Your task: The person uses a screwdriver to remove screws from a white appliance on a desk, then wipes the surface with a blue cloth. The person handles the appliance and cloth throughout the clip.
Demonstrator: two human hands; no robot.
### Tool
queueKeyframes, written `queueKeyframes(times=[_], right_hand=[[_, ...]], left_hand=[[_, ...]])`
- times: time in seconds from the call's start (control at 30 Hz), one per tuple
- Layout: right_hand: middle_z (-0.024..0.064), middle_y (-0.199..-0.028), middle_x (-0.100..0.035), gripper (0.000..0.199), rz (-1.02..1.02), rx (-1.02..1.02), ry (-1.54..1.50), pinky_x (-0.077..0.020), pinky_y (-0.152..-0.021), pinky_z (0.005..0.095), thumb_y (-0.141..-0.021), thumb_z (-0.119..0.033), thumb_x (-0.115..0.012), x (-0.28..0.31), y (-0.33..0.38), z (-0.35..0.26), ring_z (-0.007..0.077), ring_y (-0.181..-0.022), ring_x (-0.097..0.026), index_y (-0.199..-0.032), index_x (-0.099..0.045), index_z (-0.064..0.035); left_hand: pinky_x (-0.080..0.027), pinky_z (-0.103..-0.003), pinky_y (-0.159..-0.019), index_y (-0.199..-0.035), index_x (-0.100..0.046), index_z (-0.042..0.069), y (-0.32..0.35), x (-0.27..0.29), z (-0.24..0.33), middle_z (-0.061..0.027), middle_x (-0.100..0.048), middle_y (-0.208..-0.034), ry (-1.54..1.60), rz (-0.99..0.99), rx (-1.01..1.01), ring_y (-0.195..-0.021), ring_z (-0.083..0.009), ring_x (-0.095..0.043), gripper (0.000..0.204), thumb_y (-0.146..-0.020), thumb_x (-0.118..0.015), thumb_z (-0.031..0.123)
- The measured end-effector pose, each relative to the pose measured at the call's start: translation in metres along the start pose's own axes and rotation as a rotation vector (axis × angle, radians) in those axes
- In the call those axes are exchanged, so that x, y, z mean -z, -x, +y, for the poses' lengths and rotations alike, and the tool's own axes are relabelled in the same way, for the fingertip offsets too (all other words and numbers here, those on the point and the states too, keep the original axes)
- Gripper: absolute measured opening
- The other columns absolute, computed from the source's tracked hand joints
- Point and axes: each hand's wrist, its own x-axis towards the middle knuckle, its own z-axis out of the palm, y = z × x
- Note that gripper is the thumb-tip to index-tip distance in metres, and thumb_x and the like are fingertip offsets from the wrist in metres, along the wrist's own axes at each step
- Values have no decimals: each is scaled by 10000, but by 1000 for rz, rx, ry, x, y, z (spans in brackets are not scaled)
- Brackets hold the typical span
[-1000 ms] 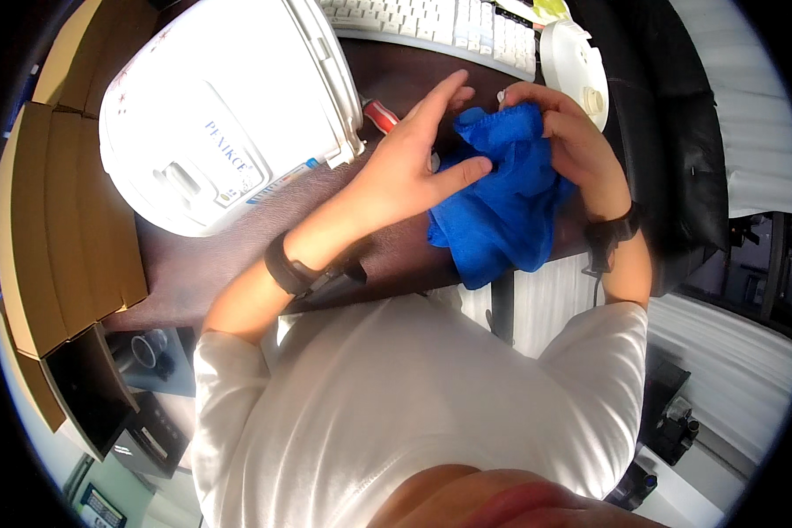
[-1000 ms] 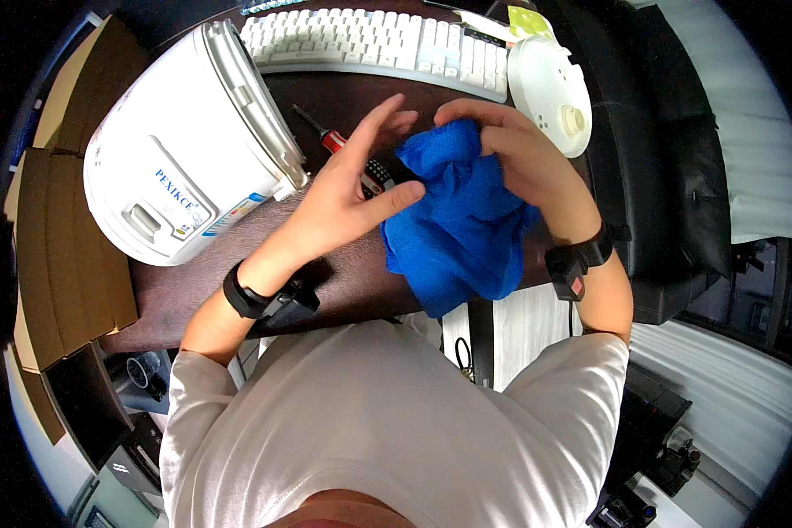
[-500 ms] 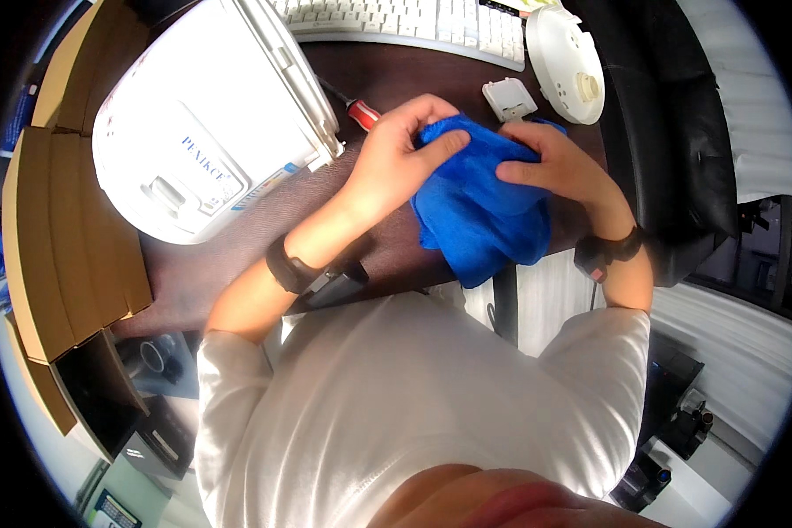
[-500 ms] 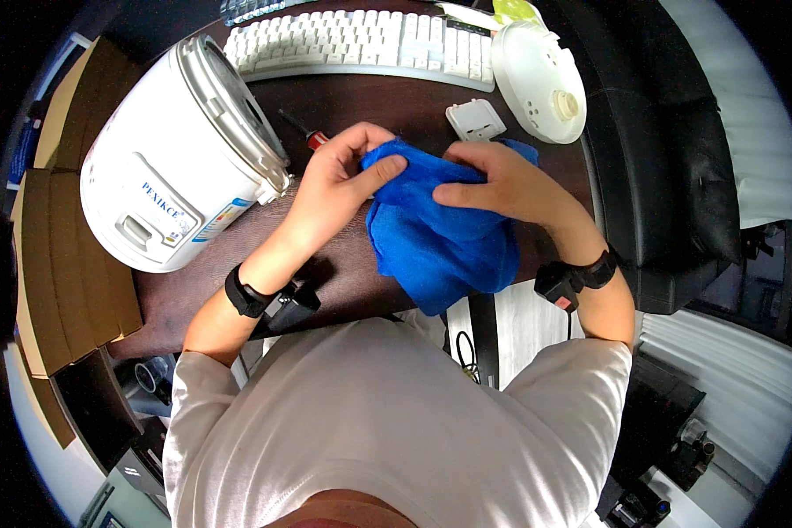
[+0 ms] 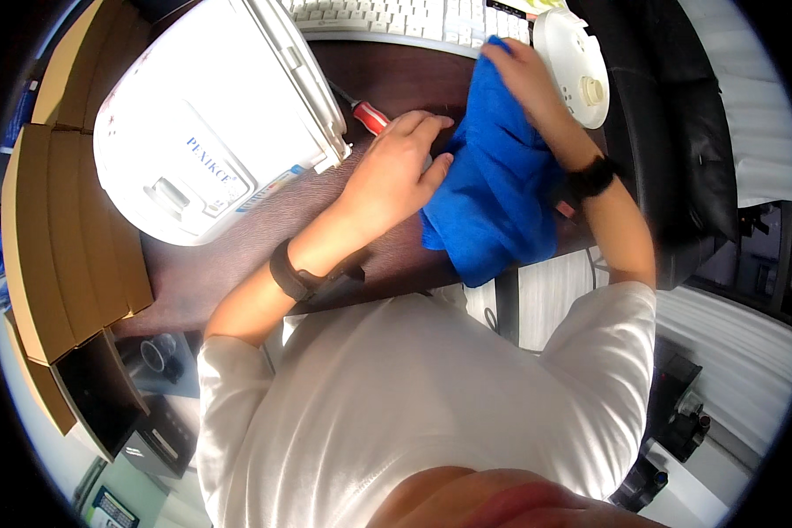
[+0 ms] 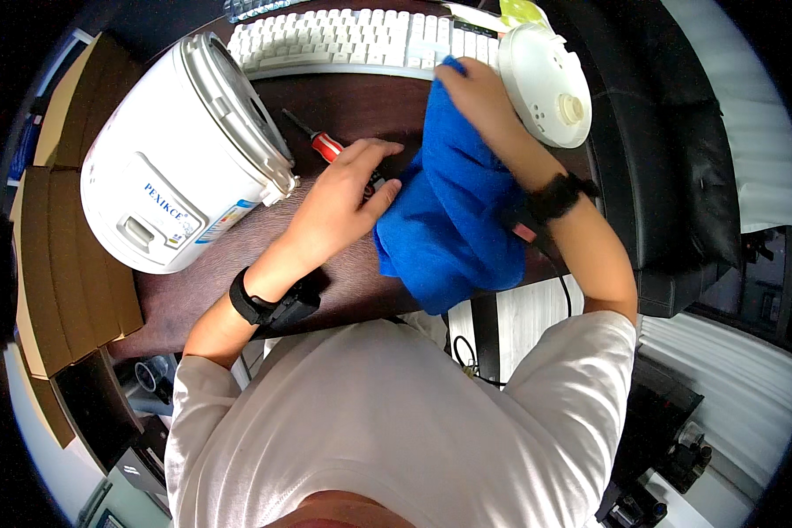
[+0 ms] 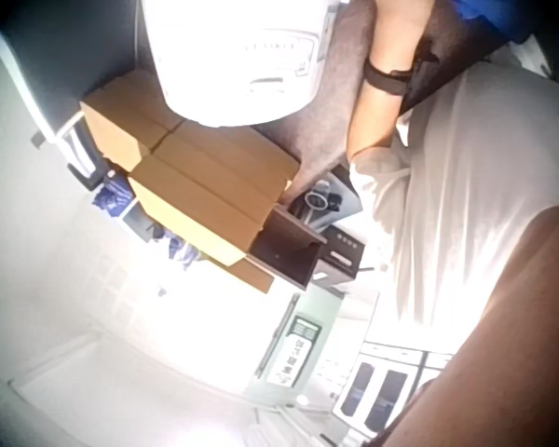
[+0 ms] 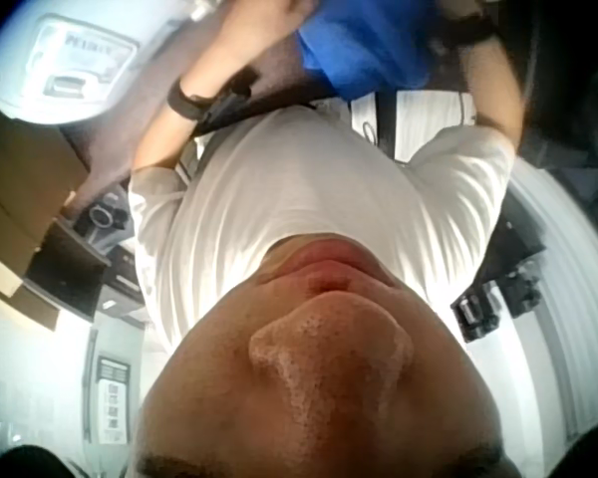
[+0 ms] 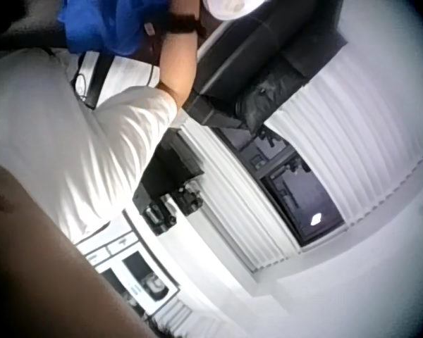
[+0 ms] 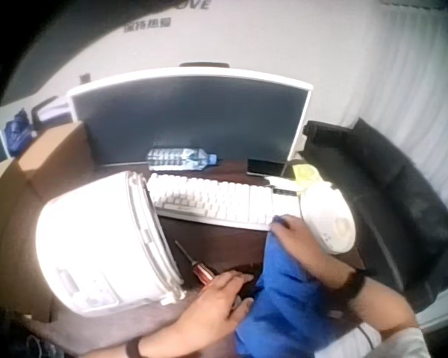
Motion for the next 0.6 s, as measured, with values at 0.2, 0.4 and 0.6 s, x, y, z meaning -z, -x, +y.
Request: queueKeyframes(times=[0.2,0.4,0.6], right_hand=[[210,-803,-642,320,82,296,738,-511,-685,473,-838,-292,-516,-60,-11,-4,362,-735,-637,-785,-624,5],[180,-769,-633,275,-113,532,697,-513,-657,466,-817,-278,-546,-63,8,-7,360,-705,-631,-786,-604,-11],[166,-792,-631,230,-29,529,639,-509,-653,469,-817,-247,-561,-60,0,-2,364,-706,-627,-813,-592,-19]], left_hand=[[-430,-387,-904,-1110,-548,-24,5,4,-5,-206,-545,-1100,-6,-26,-29,-1038,-369,-532,307,-830,-600,89],[-429,-390,-906,-1083,-557,-17,6,4,-7,-205,-545,-1102,13,-24,-53,-1039,-374,-528,288,-817,-606,81],[-422,-392,-915,-1069,-555,-25,7,5,-7,-205,-543,-1100,-18,-34,-81,-1037,-376,-526,279,-812,-603,72]])
